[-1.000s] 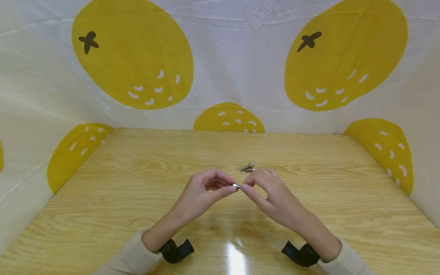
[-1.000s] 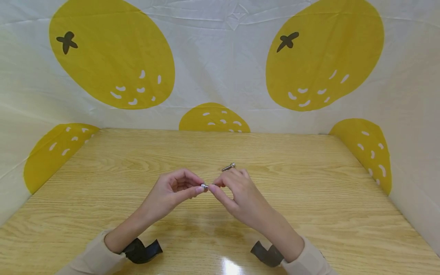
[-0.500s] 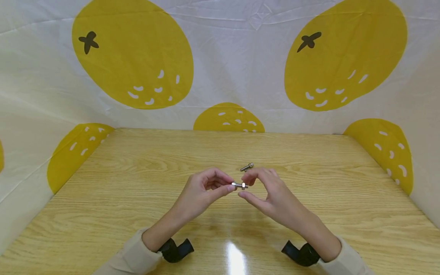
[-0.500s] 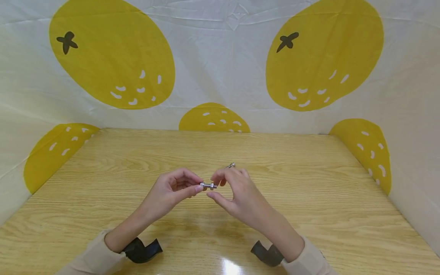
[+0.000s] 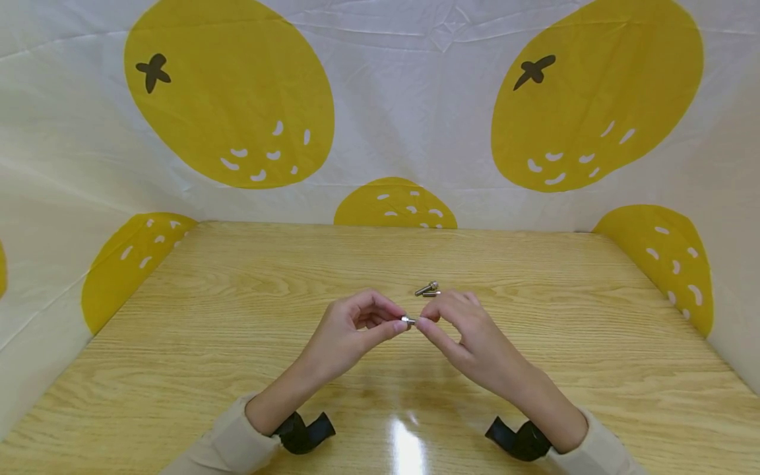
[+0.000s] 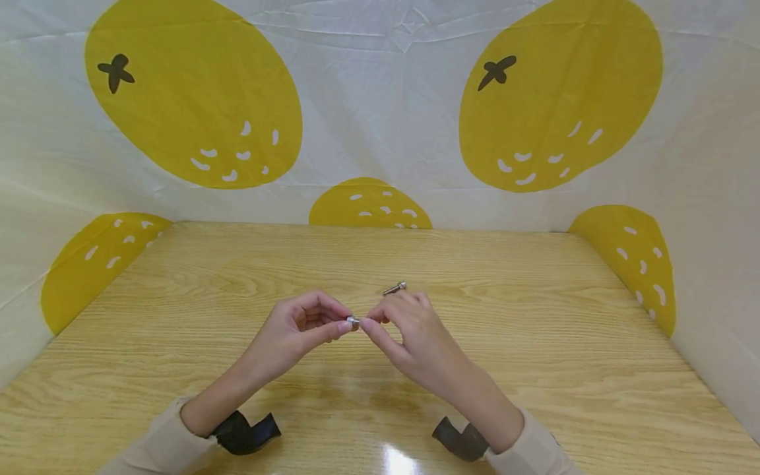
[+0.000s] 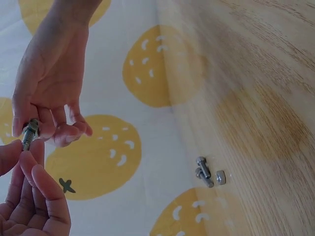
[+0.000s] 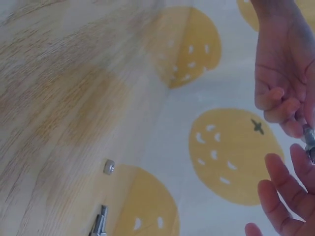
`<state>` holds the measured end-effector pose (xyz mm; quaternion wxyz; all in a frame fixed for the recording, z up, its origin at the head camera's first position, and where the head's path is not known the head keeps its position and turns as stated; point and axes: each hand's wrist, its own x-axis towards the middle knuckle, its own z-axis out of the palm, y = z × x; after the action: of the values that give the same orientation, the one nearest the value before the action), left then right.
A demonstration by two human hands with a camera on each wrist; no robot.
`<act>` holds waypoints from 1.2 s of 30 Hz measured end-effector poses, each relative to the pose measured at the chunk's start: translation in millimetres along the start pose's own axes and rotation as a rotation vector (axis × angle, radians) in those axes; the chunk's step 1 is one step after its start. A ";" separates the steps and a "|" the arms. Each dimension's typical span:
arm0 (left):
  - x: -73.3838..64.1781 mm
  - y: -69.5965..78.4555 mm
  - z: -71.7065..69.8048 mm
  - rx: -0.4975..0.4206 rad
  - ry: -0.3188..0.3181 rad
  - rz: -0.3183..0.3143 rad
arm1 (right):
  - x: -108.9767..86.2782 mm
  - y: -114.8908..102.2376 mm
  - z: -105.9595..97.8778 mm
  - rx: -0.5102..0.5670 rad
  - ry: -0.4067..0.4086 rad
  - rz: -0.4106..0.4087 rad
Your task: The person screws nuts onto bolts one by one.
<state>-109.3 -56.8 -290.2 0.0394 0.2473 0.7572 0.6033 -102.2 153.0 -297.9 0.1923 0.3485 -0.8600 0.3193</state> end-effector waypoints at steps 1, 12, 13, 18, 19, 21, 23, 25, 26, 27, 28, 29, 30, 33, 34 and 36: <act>0.0 0.0 0.0 -0.001 0.000 0.002 | 0.1 -0.1 0.0 0.000 -0.006 0.007; -0.2 -0.8 -0.2 0.000 0.003 -0.001 | -1.4 -4.1 -2.3 0.005 -0.010 0.062; -0.2 -0.7 -0.2 0.002 0.004 -0.003 | -1.5 -3.9 -2.1 0.001 0.000 0.040; 0.1 -0.4 -0.3 0.005 0.003 -0.007 | -1.2 -1.7 -0.6 -0.011 0.045 -0.056; 0.1 -0.3 -0.3 0.005 0.003 -0.007 | -0.9 -1.4 -0.5 -0.009 0.050 -0.065; 0.1 -0.3 -0.4 0.005 0.002 -0.008 | -0.6 -1.0 -0.5 -0.004 0.055 -0.070; 0.0 -0.4 -0.5 0.004 0.001 -0.009 | -0.4 -0.8 -0.7 0.002 0.052 -0.065; 0.0 -0.5 -0.4 0.003 0.000 -0.009 | -0.3 -0.7 -0.8 0.007 0.048 -0.057; -0.1 -0.6 -0.3 0.003 0.000 -0.009 | -0.2 -0.5 -0.9 0.009 0.045 -0.053; -0.2 -0.7 -0.2 0.004 -0.001 -0.008 | -0.2 -0.3 -0.9 0.011 0.041 -0.050; -0.2 -0.7 -0.1 0.006 -0.001 -0.007 | -0.1 -0.1 -0.8 0.012 0.037 -0.046; -0.3 -0.7 0.0 0.008 -0.001 -0.005 | 0.0 0.1 -0.7 0.013 0.031 -0.043; -0.4 -0.7 0.1 0.010 -0.002 -0.004 | 0.0 0.3 -0.6 0.013 0.026 -0.040; -0.4 -0.5 0.5 0.013 -0.004 -0.003 | 0.2 0.4 -0.6 0.018 0.004 -0.026; -0.5 -0.4 0.5 0.012 -0.004 -0.003 | 0.2 0.2 -0.7 0.020 -0.003 -0.018; -0.5 -0.4 0.5 0.009 -0.004 -0.004 | 0.2 -0.3 -1.3 0.027 -0.010 0.001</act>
<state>-108.9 -56.6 -290.8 0.0409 0.2472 0.7604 0.5992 -102.0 153.6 -296.7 0.1831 0.3522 -0.8568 0.3291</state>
